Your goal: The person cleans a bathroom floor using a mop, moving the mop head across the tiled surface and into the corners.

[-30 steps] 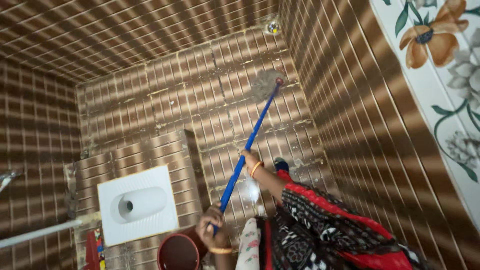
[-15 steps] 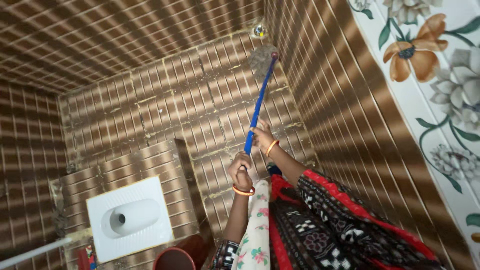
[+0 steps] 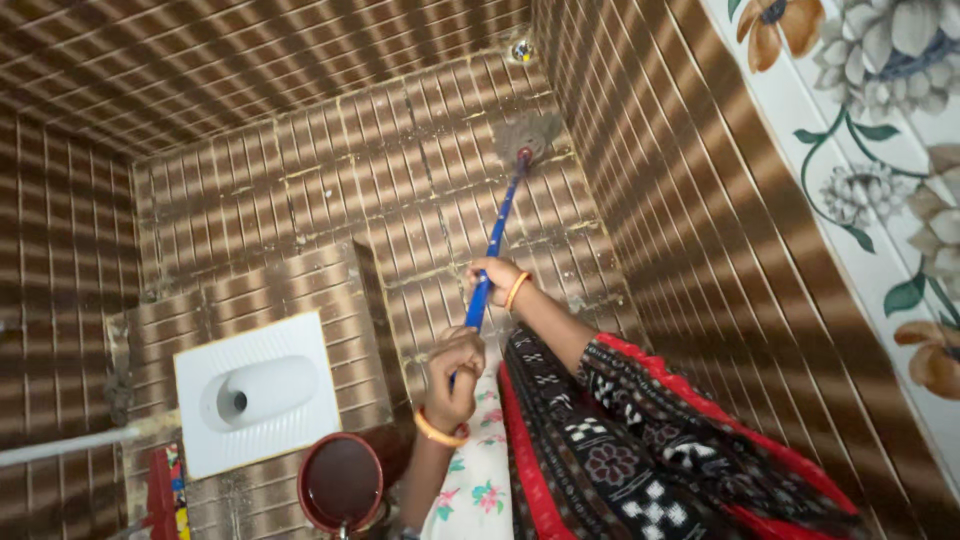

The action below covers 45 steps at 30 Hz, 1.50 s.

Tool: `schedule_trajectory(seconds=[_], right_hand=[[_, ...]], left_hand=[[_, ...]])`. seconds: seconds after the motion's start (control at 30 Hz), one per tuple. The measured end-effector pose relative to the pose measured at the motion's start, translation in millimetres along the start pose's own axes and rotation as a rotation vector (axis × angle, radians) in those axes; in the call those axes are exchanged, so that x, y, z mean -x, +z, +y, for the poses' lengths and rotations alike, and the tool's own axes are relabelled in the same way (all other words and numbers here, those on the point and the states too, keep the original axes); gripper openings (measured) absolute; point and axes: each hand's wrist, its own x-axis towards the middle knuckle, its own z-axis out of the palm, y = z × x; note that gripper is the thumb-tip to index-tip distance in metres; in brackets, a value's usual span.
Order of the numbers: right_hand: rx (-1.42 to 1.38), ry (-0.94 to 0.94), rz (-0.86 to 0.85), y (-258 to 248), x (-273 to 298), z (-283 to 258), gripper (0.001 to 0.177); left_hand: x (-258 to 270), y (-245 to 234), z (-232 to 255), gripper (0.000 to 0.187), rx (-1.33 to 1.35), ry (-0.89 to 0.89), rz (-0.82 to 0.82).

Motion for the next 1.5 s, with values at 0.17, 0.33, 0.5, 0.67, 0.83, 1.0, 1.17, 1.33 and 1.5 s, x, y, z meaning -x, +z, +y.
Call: schedule_trajectory(seconds=[0.17, 0.33, 0.5, 0.67, 0.83, 1.0, 1.17, 1.33, 1.5], right_hand=[[0.061, 0.05, -0.058, 11, 43, 50, 0.015], [0.12, 0.101, -0.048, 1, 63, 64, 0.012], [0.149, 0.117, -0.06, -11, 37, 54, 0.012], [0.088, 0.083, -0.088, -20, -9, 34, 0.014], [0.158, 0.111, -0.086, -25, -42, -33, 0.01], [0.394, 0.035, 0.091, -16, -77, -114, 0.023], [0.364, -0.061, -0.088, -38, -45, -149, 0.037], [0.304, -0.094, -0.048, -75, -16, -168, 0.041], [0.305, -0.194, -0.042, -74, -20, -154, 0.035]], left_hand=[[25, -25, 62, 0.003, -0.068, 0.026, -0.259], [39, -4, 66, 0.006, -0.173, 0.073, -0.327], [19, -6, 36, 0.008, -0.081, 0.103, -0.305], [-5, -10, -1, 0.01, -0.003, 0.134, -0.295], [-32, 18, -95, 0.009, -0.02, 0.206, -0.265], [-78, 47, -248, 0.011, -0.175, 0.126, -0.212], [-150, 33, -378, 0.007, -0.248, 0.121, -0.241], [-233, 16, -388, 0.026, -0.139, 0.102, 0.01], [-259, 6, -352, 0.021, -0.12, -0.02, 0.085]])
